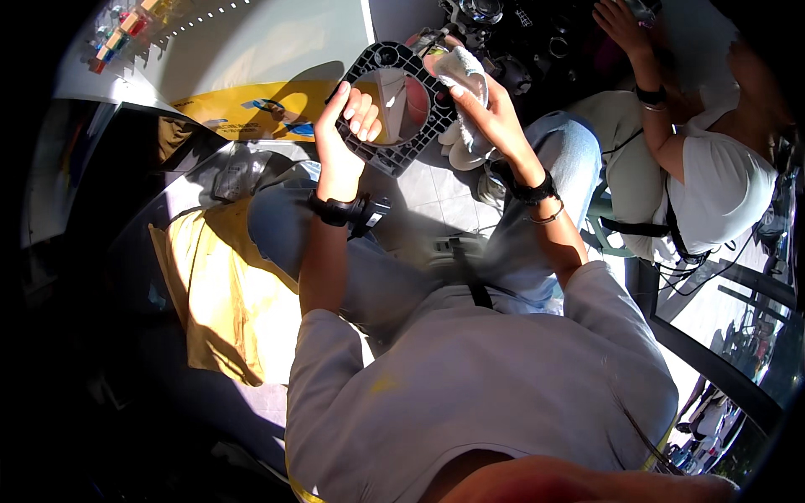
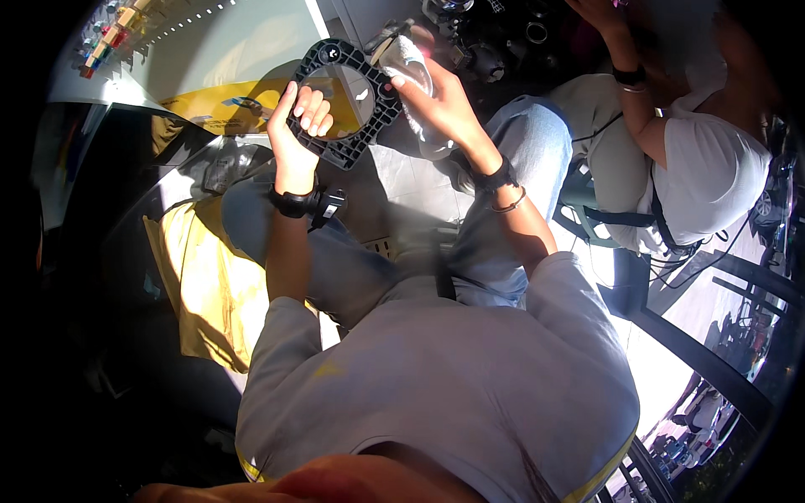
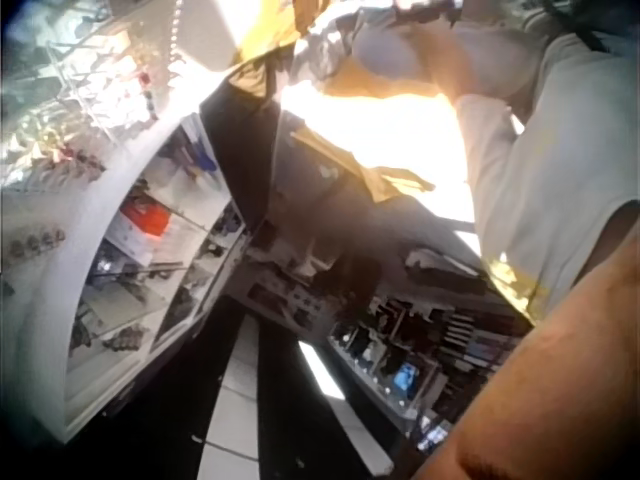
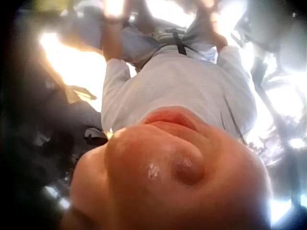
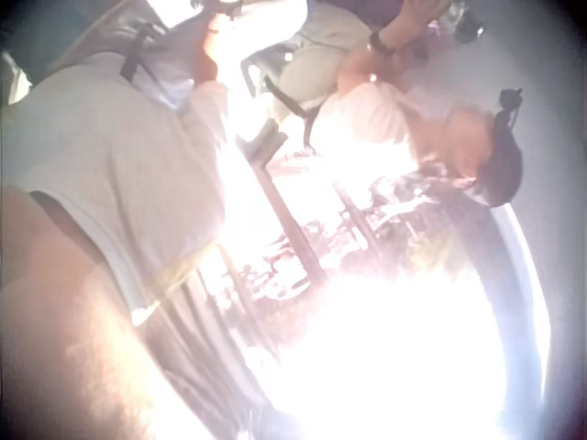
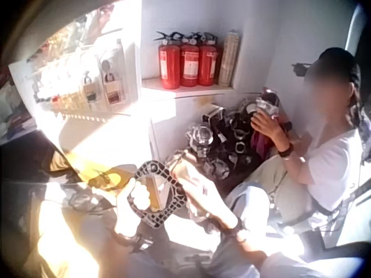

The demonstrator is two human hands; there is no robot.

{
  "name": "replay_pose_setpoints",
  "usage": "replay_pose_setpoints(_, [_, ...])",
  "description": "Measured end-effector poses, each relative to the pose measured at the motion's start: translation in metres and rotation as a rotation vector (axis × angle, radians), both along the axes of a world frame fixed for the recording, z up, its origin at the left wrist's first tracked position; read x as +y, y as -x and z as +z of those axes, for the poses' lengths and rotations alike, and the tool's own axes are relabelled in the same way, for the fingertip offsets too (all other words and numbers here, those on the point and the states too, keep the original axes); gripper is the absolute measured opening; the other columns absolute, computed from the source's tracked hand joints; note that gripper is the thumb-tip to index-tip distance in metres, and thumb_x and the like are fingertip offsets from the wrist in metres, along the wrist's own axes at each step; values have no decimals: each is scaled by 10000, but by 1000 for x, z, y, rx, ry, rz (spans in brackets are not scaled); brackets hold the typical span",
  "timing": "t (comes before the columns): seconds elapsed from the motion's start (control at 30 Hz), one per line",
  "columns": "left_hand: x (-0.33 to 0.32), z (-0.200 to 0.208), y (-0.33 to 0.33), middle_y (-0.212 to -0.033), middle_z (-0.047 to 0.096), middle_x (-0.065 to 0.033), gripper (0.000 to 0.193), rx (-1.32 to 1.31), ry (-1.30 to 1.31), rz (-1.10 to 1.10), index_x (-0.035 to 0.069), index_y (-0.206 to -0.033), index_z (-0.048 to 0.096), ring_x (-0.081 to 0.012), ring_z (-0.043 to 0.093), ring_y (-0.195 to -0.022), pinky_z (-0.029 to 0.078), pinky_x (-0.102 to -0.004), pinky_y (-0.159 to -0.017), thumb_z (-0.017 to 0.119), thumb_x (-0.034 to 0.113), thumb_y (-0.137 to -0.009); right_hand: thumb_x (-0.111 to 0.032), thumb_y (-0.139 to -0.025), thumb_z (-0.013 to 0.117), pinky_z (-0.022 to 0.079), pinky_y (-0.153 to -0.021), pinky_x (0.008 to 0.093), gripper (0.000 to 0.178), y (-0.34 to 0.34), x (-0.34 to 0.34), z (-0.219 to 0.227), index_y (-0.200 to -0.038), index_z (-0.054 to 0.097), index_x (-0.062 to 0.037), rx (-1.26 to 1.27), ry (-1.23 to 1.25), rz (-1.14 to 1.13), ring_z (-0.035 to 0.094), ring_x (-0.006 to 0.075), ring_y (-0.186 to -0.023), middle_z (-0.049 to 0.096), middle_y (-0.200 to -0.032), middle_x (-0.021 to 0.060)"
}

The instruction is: The person wipes the exterior and interior surfaces of a pair of goggles using a white cloth. They rotate the goggles to clean different areas and then place them on a nearby shelf.

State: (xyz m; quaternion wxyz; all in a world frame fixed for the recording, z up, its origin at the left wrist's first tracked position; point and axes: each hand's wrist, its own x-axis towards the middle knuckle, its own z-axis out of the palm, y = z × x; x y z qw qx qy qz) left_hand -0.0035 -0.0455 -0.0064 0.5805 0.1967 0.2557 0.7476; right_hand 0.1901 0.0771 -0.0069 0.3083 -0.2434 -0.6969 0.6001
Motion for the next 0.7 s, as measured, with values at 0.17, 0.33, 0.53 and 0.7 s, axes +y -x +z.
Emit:
replay_pose_setpoints(0.17, [2,5,-8,-551,326,16,398,5,-61,11,118,-646,364,-100,317,-485,305,-242,-506,364,350,-970,-292,-891,609,435,-762,232,441,2,-7,0,-1228,490,-33,20,147,90,510,81,-890,571,-1027,8])
replay_pose_setpoints(0.33, [6,1,-31,-766,442,-35,273,311,-64,213,70,-966,458,-138,445,-741,390,-291,-762,437,342,-946,-224,-953,500,406,-859,236,344,18,-10,-15,-1220,470,-9,294,413,-76,511,83,-970,571,-1074,14])
replay_pose_setpoints(0.53, [6,0,-26,-536,362,17,325,203,20,421,129,-724,393,-96,364,-519,359,-266,-573,432,341,-967,-202,-957,475,376,-927,269,360,20,-17,-20,-1272,447,-29,202,11,-156,481,118,-1019,534,-1118,24])
replay_pose_setpoints(0.7, [0,7,-23,-532,322,19,330,269,23,538,125,-711,375,-94,319,-513,321,-246,-557,405,317,-978,35,-713,498,456,-848,327,368,3,-8,-14,-1052,630,-17,133,-493,-277,559,292,-984,501,-1121,144])
